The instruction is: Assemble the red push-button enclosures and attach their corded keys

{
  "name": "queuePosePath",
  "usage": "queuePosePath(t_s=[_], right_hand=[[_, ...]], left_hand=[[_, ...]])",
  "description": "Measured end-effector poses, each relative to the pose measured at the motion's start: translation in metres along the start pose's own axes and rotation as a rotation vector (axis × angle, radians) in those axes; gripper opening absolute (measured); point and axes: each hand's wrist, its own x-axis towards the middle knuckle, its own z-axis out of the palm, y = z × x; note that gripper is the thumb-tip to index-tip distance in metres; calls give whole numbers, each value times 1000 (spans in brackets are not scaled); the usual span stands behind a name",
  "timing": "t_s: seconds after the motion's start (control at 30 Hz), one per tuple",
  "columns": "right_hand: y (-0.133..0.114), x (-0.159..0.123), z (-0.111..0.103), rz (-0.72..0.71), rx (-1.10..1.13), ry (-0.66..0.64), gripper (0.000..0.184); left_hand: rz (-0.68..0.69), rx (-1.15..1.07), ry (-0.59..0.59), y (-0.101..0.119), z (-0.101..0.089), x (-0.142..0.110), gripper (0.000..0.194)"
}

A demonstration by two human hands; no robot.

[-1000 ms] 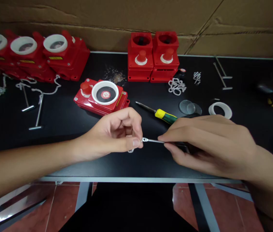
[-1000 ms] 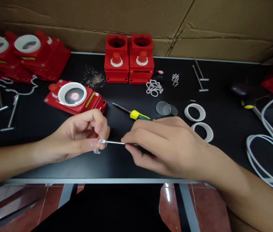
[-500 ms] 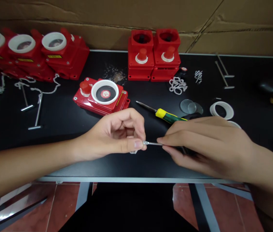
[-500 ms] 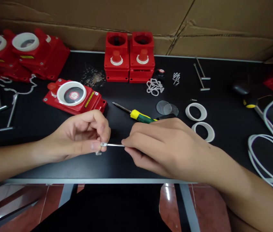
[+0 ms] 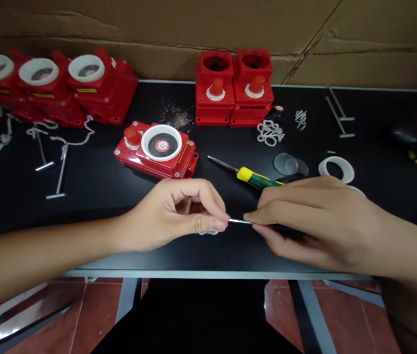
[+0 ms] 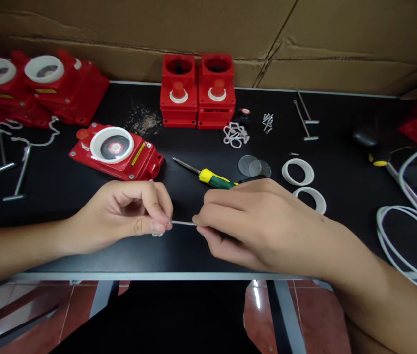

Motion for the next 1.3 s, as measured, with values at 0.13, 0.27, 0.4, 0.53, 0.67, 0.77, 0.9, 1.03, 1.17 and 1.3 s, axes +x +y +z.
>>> queuePosePath(t_s=[0.13, 0.27, 0.4, 0.53, 0.67, 0.77, 0.9, 1.03, 1.17, 1.3], right_hand=[[3, 4, 0, -2, -39, -100, 36], [9, 3, 2, 19, -178, -174, 37], [14, -2, 6, 23, -319, -136, 37], [16, -2, 14, 29, -435, -63, 40], [9, 5, 26, 4, -337, 91, 24], [-2, 11, 36, -40, -18, 83, 25], [-11, 14, 51, -77, 295, 105, 32], [-10, 12, 52, -55, 487, 159, 23], [-6, 12, 38, 39, 442, 277, 15], [1, 16, 34, 193, 270, 405, 21]], left_hand=[[50, 98, -47, 1, -2, 1, 29], [64, 80, -101, 7, -3, -2, 24], [40, 239, -376, 8, 0, -9, 23], [186, 444, -601, 0, 6, -13, 18], [455, 550, -423, -2, 7, -13, 18], [579, 664, -238, 4, 3, -12, 17], [525, 713, -148, 5, 0, -13, 15], [504, 576, -43, -6, 2, -14, 18], [262, 632, -88, -8, 2, -15, 24], [303, 696, -202, -2, 3, -16, 22]])
